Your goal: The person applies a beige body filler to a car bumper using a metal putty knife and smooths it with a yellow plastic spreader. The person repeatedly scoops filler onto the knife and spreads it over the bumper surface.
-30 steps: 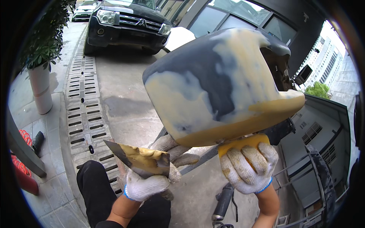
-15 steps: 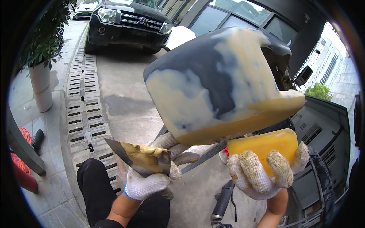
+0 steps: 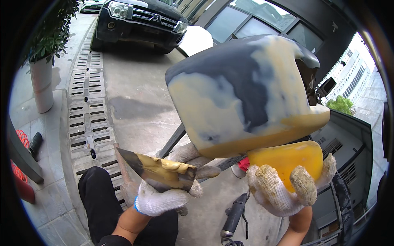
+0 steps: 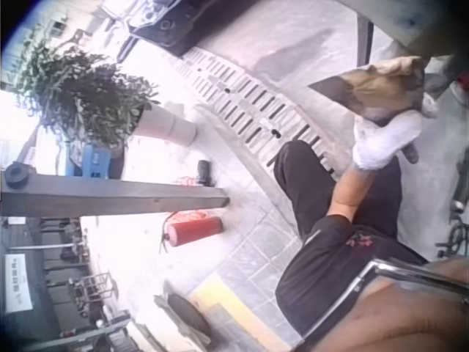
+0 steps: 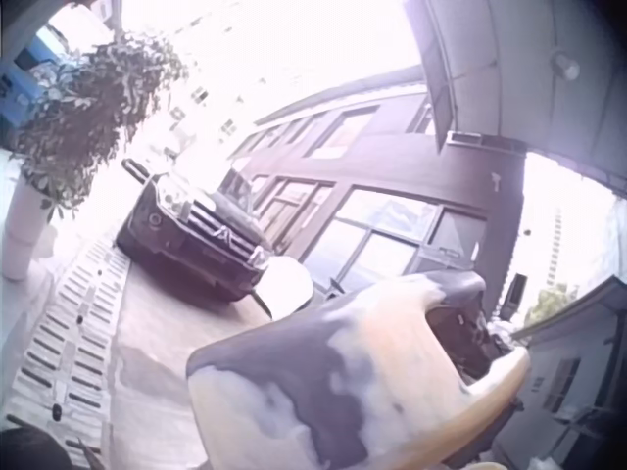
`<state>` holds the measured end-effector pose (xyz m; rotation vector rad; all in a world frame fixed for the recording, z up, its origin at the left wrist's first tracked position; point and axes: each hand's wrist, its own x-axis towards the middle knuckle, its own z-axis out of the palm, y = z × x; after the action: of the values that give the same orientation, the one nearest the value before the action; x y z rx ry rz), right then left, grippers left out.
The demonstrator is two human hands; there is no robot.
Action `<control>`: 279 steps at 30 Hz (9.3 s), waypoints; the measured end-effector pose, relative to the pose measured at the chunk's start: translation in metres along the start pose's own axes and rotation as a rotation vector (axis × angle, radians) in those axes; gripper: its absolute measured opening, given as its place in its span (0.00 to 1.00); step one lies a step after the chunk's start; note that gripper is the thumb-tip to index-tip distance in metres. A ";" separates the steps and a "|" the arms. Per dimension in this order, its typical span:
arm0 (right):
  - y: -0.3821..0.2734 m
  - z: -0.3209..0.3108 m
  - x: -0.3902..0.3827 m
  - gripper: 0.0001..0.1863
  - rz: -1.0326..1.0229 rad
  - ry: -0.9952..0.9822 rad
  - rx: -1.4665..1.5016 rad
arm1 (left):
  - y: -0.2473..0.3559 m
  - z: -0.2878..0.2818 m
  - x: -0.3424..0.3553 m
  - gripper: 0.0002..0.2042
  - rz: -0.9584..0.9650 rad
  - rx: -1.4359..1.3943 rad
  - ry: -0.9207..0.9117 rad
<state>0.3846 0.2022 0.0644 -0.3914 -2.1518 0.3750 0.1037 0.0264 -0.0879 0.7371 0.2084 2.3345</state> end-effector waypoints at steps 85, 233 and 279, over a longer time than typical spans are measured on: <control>-0.025 0.103 0.016 0.16 -1.009 -0.164 -0.475 | -0.016 -0.018 -0.015 0.32 -0.113 0.337 -0.031; -0.084 0.085 0.077 0.23 -1.104 0.008 -0.888 | 0.015 -0.036 0.009 0.36 -0.211 0.396 -0.206; -0.081 0.091 0.076 0.20 -1.098 -0.016 -0.904 | 0.022 -0.011 0.001 0.24 -0.117 0.318 -0.028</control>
<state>0.2561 0.1493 0.1010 0.3496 -2.0900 -1.2195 0.0851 0.0109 -0.0896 0.8841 0.6040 2.2027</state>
